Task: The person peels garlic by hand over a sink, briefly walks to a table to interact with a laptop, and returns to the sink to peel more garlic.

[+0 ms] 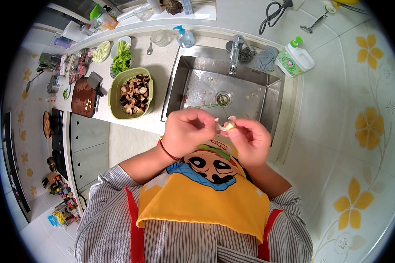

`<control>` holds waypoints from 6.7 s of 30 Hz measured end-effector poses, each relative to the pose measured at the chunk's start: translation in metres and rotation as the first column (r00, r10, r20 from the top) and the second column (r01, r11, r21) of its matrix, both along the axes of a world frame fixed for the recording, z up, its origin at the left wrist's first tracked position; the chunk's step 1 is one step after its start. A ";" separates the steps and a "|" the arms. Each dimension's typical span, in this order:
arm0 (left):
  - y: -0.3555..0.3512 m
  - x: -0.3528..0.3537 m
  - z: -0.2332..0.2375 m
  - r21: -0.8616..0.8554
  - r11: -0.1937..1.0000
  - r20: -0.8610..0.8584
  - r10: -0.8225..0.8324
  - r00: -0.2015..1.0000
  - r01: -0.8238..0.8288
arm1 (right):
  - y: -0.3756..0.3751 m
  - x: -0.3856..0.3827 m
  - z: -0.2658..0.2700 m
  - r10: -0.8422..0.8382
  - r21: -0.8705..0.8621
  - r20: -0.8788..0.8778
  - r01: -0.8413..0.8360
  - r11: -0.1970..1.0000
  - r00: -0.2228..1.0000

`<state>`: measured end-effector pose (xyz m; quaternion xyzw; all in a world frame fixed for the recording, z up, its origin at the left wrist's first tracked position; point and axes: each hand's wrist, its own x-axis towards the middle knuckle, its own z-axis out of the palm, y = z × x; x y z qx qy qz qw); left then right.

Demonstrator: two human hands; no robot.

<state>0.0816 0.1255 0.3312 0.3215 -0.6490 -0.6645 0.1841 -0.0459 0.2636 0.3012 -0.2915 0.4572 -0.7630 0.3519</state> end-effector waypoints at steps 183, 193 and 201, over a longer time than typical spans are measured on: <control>-0.044 -0.053 -0.031 0.183 0.955 -0.081 -0.223 0.972 0.234 | -0.037 -0.062 -0.039 0.171 0.141 0.361 -0.235 0.962 0.917; -0.060 -0.048 -0.066 0.204 0.971 -0.063 -0.112 0.992 0.123 | -0.040 -0.070 -0.057 0.136 0.022 0.654 -0.198 0.980 0.745; -0.119 -0.076 -0.208 -0.331 0.827 0.624 -0.169 0.762 0.455 | -0.064 -0.123 -0.194 0.210 0.695 -0.463 0.205 0.689 0.861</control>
